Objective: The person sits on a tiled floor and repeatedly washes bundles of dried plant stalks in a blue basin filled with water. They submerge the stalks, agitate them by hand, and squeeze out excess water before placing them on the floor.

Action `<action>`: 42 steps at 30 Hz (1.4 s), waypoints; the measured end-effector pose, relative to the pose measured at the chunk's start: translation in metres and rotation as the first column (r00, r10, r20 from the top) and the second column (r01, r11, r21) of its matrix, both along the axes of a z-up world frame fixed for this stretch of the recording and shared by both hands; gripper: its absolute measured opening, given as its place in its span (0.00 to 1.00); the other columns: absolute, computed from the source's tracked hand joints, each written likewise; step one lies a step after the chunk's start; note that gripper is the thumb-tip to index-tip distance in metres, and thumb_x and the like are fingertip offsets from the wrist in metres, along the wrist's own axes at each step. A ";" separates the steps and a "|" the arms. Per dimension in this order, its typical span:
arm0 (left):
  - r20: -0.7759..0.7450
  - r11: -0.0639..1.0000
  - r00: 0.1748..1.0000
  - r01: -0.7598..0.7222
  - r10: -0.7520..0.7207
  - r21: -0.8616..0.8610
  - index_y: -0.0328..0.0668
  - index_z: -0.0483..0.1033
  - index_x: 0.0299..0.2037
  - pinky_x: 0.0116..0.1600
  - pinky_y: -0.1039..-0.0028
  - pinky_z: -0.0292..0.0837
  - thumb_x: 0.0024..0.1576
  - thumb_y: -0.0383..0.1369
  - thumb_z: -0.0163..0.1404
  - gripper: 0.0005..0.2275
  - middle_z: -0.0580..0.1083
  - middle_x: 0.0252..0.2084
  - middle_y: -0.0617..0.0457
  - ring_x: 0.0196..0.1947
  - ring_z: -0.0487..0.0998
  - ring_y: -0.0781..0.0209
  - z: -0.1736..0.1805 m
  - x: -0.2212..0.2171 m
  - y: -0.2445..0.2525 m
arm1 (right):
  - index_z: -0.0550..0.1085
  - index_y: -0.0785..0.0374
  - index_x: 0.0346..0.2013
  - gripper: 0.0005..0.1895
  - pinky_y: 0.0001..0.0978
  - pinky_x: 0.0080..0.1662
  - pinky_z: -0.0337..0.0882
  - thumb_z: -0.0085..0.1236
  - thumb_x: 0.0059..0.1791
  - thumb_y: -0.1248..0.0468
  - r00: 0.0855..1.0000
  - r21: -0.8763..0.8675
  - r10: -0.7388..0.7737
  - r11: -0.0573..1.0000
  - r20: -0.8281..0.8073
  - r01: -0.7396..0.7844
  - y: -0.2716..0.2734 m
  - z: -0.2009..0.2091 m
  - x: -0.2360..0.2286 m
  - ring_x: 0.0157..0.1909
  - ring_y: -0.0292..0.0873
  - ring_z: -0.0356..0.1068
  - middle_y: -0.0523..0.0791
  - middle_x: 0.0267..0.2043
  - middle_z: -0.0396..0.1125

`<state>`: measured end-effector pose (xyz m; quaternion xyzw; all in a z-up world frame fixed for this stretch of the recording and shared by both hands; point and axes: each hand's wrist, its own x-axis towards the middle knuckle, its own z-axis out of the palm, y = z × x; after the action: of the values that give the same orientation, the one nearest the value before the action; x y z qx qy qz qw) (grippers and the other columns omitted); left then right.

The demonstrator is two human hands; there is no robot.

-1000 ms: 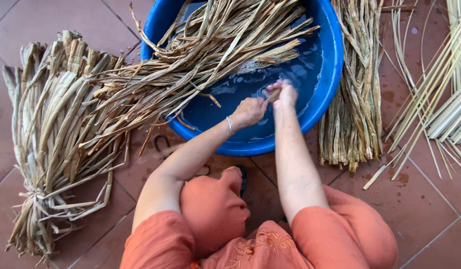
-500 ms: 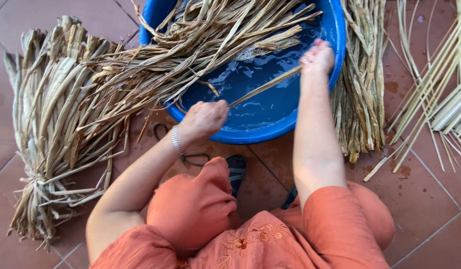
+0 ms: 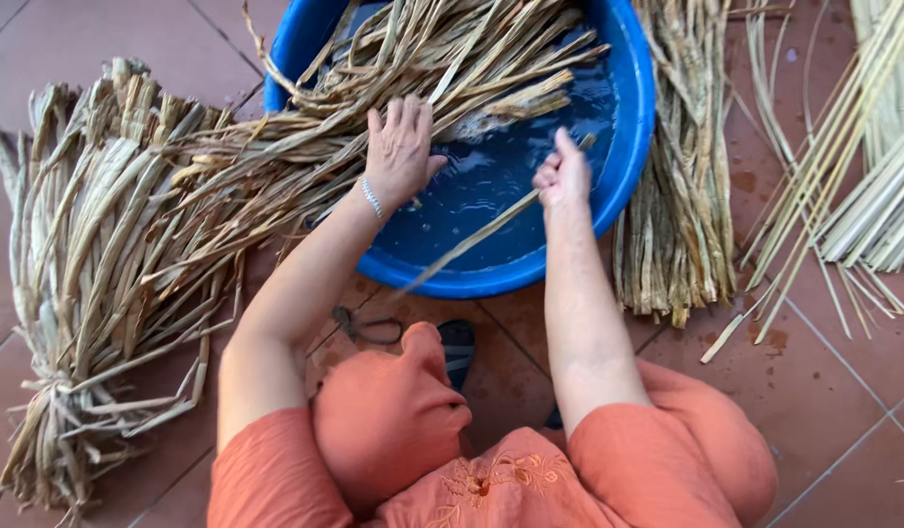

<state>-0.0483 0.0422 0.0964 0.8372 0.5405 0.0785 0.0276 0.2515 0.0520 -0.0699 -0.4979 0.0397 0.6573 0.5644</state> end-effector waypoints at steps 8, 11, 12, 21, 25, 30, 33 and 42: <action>-0.111 0.986 0.992 -0.044 0.063 0.160 0.31 0.71 0.47 0.69 0.45 0.48 0.47 0.34 0.59 0.21 0.65 0.63 0.34 0.65 0.61 0.38 -0.066 0.012 0.042 | 0.74 0.58 0.41 0.11 0.29 0.22 0.52 0.58 0.53 0.54 0.996 -0.007 -0.023 1.000 -0.085 0.022 -0.029 -0.025 0.002 0.16 0.34 0.51 0.41 0.24 0.64; 0.075 0.998 0.997 -0.006 0.001 0.064 0.35 0.69 0.49 0.71 0.47 0.55 0.54 0.30 0.54 0.14 0.69 0.53 0.38 0.57 0.68 0.40 -0.066 0.008 0.029 | 0.74 0.59 0.46 0.15 0.28 0.24 0.54 0.59 0.53 0.52 0.989 0.061 -0.061 0.996 -0.136 0.070 -0.023 -0.006 0.008 0.19 0.33 0.54 0.43 0.29 0.66; 0.092 0.999 0.996 0.007 -0.010 0.036 0.34 0.68 0.54 0.64 0.49 0.59 0.57 0.28 0.51 0.15 0.70 0.51 0.38 0.54 0.69 0.40 -0.066 0.011 0.019 | 0.73 0.59 0.48 0.19 0.28 0.24 0.55 0.59 0.52 0.49 0.989 0.062 -0.075 0.995 -0.125 0.083 -0.021 0.005 0.005 0.19 0.34 0.55 0.45 0.31 0.67; -0.156 0.990 0.978 0.131 -0.138 -0.056 0.56 0.54 0.75 0.59 0.35 0.58 0.56 0.32 0.46 0.32 0.59 0.67 0.30 0.62 0.64 0.32 -0.080 0.022 -0.086 | 0.67 0.57 0.48 0.28 0.22 0.21 0.53 0.67 0.45 0.45 0.917 -0.017 -0.004 1.000 0.398 0.012 -0.022 0.068 -0.021 0.25 0.32 0.62 0.40 0.39 0.68; -0.472 0.907 0.870 -0.078 -0.141 -0.414 0.62 0.58 0.72 0.65 0.29 0.52 0.61 0.36 0.42 0.26 0.53 0.74 0.37 0.70 0.58 0.32 -0.133 -0.001 -0.060 | 0.69 0.57 0.42 0.16 0.26 0.18 0.53 0.65 0.46 0.58 0.939 -0.097 0.129 0.990 0.320 -0.103 -0.021 0.035 -0.023 0.21 0.37 0.61 0.42 0.32 0.66; -0.314 0.939 0.940 -0.223 0.136 -0.263 0.59 0.66 0.71 0.70 0.33 0.53 0.66 0.38 0.39 0.22 0.57 0.75 0.41 0.73 0.57 0.33 -0.224 -0.059 0.012 | 0.71 0.59 0.40 0.09 0.25 0.18 0.52 0.62 0.48 0.65 0.984 -0.053 0.114 0.993 0.138 -0.108 -0.021 0.026 -0.015 0.20 0.36 0.59 0.43 0.29 0.66; -0.188 0.974 0.964 -0.208 0.189 -0.086 0.58 0.68 0.68 0.64 0.35 0.56 0.58 0.36 0.42 0.24 0.59 0.70 0.36 0.66 0.59 0.30 -0.237 -0.075 0.019 | 0.72 0.57 0.41 0.10 0.24 0.19 0.52 0.64 0.48 0.65 0.984 0.015 0.077 0.997 0.163 -0.080 -0.022 0.021 -0.014 0.19 0.34 0.58 0.45 0.31 0.69; -0.289 0.955 0.954 -0.155 0.078 -0.254 0.45 0.77 0.52 0.61 0.33 0.59 0.55 0.42 0.57 0.18 0.63 0.67 0.43 0.65 0.64 0.41 -0.057 -0.012 -0.035 | 0.71 0.57 0.39 0.12 0.25 0.18 0.52 0.66 0.48 0.60 0.955 0.069 -0.230 0.973 0.188 0.220 -0.011 0.014 -0.005 0.17 0.34 0.59 0.42 0.28 0.67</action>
<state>-0.0604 0.0071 0.0394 0.7943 0.5937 -0.1128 0.0631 0.2461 0.0411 -0.0555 -0.5384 0.0251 0.5378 0.6483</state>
